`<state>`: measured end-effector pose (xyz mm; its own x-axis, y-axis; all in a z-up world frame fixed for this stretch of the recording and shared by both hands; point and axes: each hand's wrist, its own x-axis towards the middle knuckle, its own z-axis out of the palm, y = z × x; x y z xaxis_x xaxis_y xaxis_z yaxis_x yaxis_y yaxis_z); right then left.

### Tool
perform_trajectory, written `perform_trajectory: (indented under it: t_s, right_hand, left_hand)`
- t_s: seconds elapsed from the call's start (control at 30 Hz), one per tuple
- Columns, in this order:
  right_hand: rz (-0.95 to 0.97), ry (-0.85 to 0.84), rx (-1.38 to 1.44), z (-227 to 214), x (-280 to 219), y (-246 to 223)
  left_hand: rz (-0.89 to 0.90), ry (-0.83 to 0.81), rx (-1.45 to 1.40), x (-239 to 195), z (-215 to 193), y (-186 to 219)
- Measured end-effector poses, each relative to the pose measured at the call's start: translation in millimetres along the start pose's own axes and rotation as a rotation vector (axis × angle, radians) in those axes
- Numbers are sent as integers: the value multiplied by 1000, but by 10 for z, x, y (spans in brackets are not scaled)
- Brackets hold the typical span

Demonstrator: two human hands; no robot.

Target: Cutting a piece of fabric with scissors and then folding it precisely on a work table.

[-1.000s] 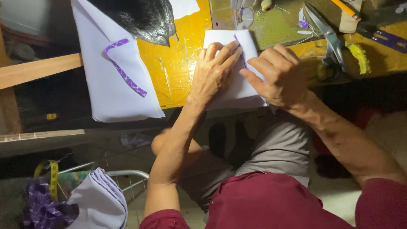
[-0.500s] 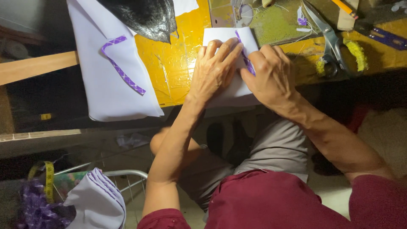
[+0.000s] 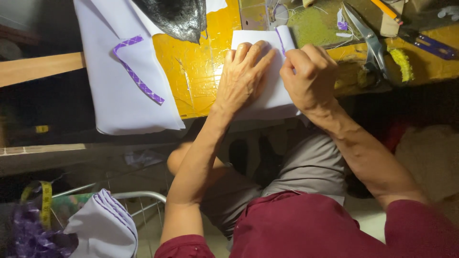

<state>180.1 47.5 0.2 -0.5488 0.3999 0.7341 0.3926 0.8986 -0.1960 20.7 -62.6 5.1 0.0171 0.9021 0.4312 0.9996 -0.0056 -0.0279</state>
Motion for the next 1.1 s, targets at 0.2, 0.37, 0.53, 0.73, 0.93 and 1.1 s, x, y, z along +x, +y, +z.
perform_trajectory:
  t_s: [0.2,0.37,0.53,0.73,0.93,1.1]
  right_hand:
    - [-168,-97,-86,-25,44,3]
    - [-211,-129,-65,-61,59,-83]
    - [-212,-167,-3,-100,69,-78]
    - [-280,-103,185,-102,224,203]
    - [-382,-340,150,-91,121,365]
    - [-330,-330,203,-74,70,361]
  left_hand:
    - [7,7,14,-12,38,-15]
    - [-25,74,9,21,-44,38]
    - [-13,62,16,28,-63,34]
    - [31,-46,70,-26,60,-31]
    - [9,-27,-9,-34,45,-22]
    - [17,-38,-4,-56,27,-22]
